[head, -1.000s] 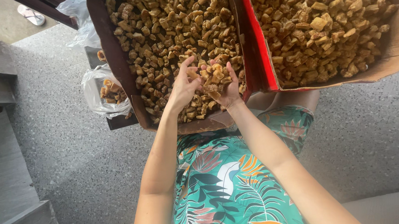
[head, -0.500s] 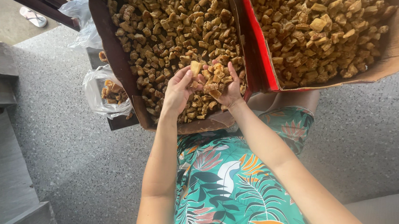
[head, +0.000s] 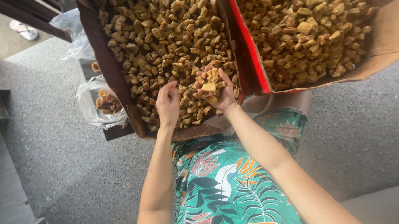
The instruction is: The person repeatedly scoops dried fruit pieces from a large cardboard box with both hands and transfers them into a second adjacent box. The hands lift handfuls from the left box and drop them into the right box throughout the clip.
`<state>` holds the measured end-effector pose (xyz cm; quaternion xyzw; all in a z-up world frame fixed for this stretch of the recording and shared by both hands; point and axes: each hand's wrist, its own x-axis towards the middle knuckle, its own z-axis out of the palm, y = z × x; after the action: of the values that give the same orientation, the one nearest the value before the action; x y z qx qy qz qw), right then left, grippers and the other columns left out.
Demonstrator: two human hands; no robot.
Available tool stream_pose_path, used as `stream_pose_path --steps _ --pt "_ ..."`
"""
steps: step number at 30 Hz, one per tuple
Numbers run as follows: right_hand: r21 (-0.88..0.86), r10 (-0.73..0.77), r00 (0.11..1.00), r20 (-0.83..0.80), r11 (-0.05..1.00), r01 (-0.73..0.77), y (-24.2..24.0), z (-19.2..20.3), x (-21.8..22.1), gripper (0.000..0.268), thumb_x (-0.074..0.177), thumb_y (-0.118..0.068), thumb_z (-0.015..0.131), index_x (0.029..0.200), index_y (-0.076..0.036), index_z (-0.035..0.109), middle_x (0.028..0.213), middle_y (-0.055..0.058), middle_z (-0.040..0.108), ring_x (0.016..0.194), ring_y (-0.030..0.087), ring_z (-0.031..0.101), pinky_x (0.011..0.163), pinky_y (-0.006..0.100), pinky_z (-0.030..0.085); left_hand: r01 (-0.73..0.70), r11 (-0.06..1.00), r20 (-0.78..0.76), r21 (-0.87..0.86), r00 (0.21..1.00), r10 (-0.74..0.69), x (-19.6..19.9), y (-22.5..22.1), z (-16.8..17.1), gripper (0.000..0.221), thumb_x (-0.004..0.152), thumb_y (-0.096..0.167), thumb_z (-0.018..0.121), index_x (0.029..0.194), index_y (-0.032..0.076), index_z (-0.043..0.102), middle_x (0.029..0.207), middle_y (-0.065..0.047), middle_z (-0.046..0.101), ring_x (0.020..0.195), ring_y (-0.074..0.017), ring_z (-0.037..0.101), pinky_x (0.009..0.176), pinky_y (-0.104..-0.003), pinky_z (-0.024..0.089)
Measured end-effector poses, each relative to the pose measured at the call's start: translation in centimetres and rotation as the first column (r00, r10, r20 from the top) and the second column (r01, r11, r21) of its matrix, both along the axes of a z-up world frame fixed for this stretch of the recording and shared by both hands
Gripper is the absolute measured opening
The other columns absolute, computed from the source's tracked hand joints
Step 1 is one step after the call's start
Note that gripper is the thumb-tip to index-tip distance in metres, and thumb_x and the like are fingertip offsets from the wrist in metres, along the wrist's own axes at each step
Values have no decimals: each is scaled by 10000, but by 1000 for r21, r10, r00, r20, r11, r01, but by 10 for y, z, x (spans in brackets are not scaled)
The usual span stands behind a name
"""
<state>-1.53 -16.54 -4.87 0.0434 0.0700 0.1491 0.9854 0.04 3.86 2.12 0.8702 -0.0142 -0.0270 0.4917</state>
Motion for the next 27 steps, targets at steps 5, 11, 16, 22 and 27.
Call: stream_pose_path --steps 5,11,16,22,27 --pt "-11 -18 1000 -10 1000 18 2 30 0 430 1069 -471 544 1353 -155 603 1361 167 604 1164 377 638 929 513 611 37 995 14 98 999 -38 -51 7 -38 322 1011 120 645 1327 69 608 1266 -121 613 993 -257 647 803 -354 578" --pt "-43 -135 991 -22 990 134 -25 89 16 432 1050 -520 538 1210 -125 609 1283 160 609 1141 348 644 903 479 634 189 958 190 215 954 -231 -61 0 -59 429 984 126 682 1388 51 557 1324 -195 566 1247 -371 537 1037 -465 481" --pt "-479 -390 920 45 800 362 -157 114 50 358 1029 -447 586 1097 -95 586 1151 175 647 1040 348 669 902 489 627 145 974 168 176 970 -175 -57 2 -62 419 987 126 683 1382 76 553 1325 -189 570 1247 -382 529 1021 -458 491" --pt "-947 -571 786 236 48 319 -326 101 94 484 1011 -380 736 1316 -45 565 1340 161 626 1177 255 594 1012 533 460 133 969 240 209 953 -182 -63 2 -81 443 972 82 710 1387 73 558 1321 -156 575 1257 -326 507 1057 -434 462" --pt "-804 -366 781 506 -528 273 -294 94 93 642 906 -43 738 1434 -88 375 1381 147 338 1218 232 433 1010 517 383 -128 962 390 240 921 26 -1 39 -88 506 974 52 720 1429 89 502 1382 -99 574 1346 -268 475 1143 -441 401"
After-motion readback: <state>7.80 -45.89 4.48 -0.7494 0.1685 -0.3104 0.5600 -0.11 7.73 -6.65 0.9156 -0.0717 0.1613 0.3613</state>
